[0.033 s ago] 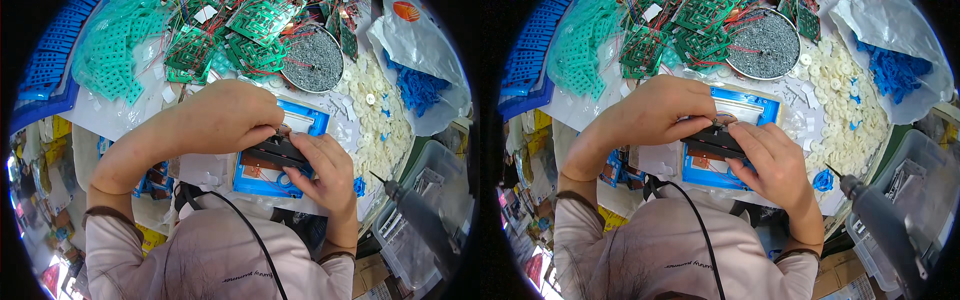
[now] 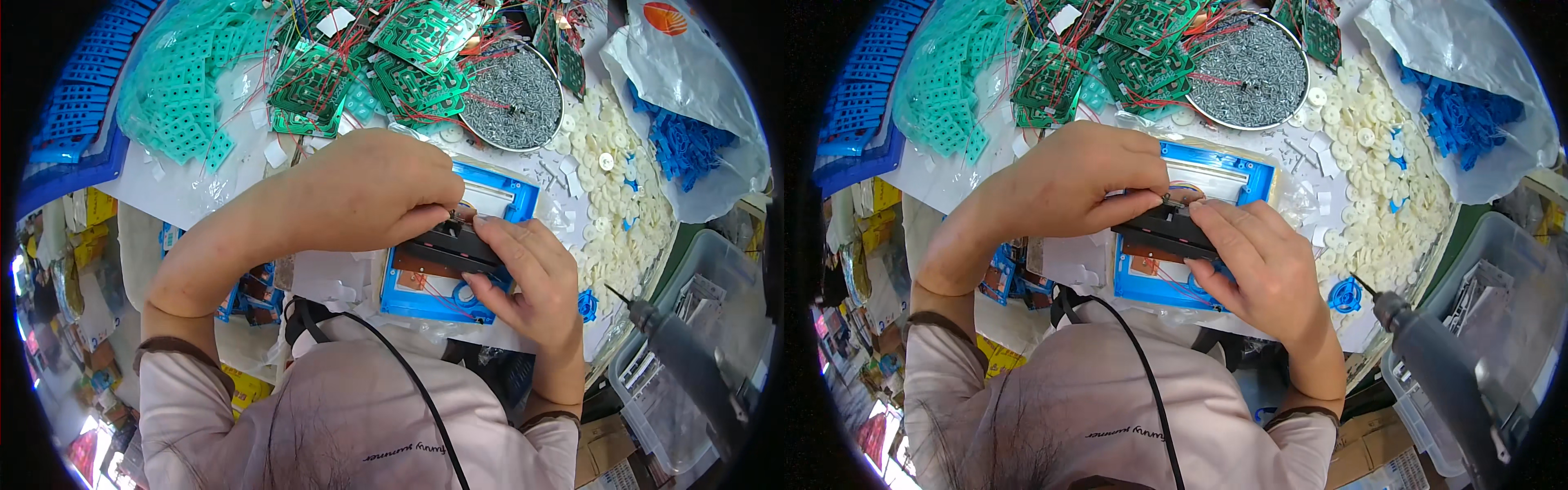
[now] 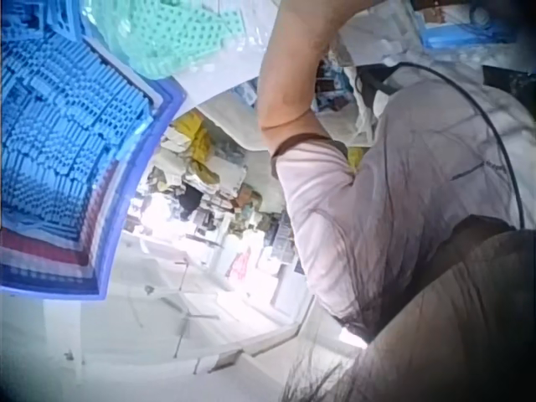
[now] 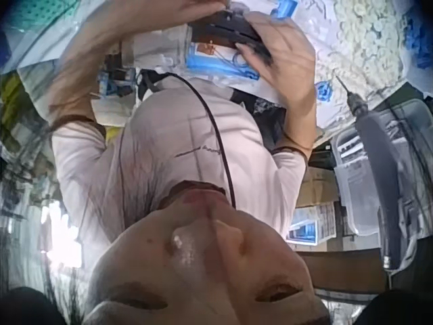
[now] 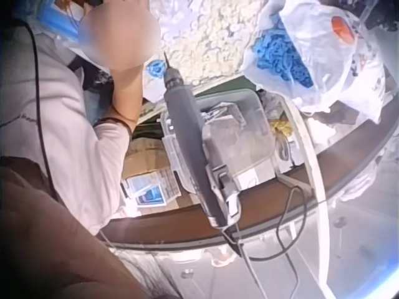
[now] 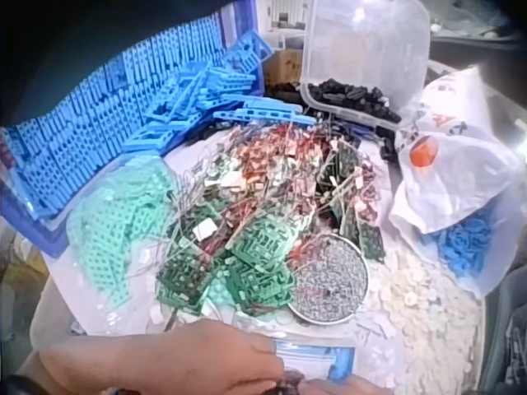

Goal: Assembling electronic components into a plastic casing using an electric screwdriver.

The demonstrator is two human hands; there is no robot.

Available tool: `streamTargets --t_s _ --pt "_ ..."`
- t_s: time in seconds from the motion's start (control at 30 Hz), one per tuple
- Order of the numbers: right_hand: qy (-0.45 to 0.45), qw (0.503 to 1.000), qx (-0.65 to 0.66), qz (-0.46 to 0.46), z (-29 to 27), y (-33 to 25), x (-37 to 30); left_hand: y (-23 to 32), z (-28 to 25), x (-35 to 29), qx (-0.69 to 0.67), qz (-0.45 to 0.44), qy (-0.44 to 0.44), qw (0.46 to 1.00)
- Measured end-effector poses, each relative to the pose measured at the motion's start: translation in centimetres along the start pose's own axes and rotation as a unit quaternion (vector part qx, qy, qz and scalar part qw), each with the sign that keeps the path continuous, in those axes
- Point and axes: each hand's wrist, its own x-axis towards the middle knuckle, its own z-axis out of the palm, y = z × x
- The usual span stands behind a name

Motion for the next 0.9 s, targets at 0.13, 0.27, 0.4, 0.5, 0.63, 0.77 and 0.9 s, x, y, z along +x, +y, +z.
streamTargets --t_s 0.13,0.27,0.4,0.5,0.63,0.77,0.9 --pt "0.002 1.000 -0.002 0.015 0.0 -0.1 -0.1 -0.2 -0.2 -0.1 -0.014 0.010 -0.005 1.000" --pt "-0.007 1.000 -0.003 0.011 -0.1 -0.1 0.0 -0.2 -0.3 -0.2 -0.011 0.031 -0.016 0.999" --pt "-0.008 1.000 -0.003 0.004 -0.1 -0.2 0.3 0.1 -0.5 -0.1 0.042 0.048 -0.021 0.998" --pt "-0.016 1.000 -0.004 0.006 -0.2 -0.4 0.4 0.6 -1.0 0.2 0.089 0.036 -0.061 0.993" --pt "-0.020 1.000 -0.005 0.003 -0.2 -0.4 0.5 1.7 -1.9 0.6 0.147 0.023 -0.119 0.982" --pt "-0.045 0.999 -0.005 0.007 -0.4 -0.6 0.7 2.7 -2.1 -0.1 0.221 0.044 -0.147 0.963" --pt "-0.087 0.996 -0.026 0.008 -0.7 -1.1 1.3 4.1 -1.4 -1.4 0.178 0.008 -0.128 0.976"
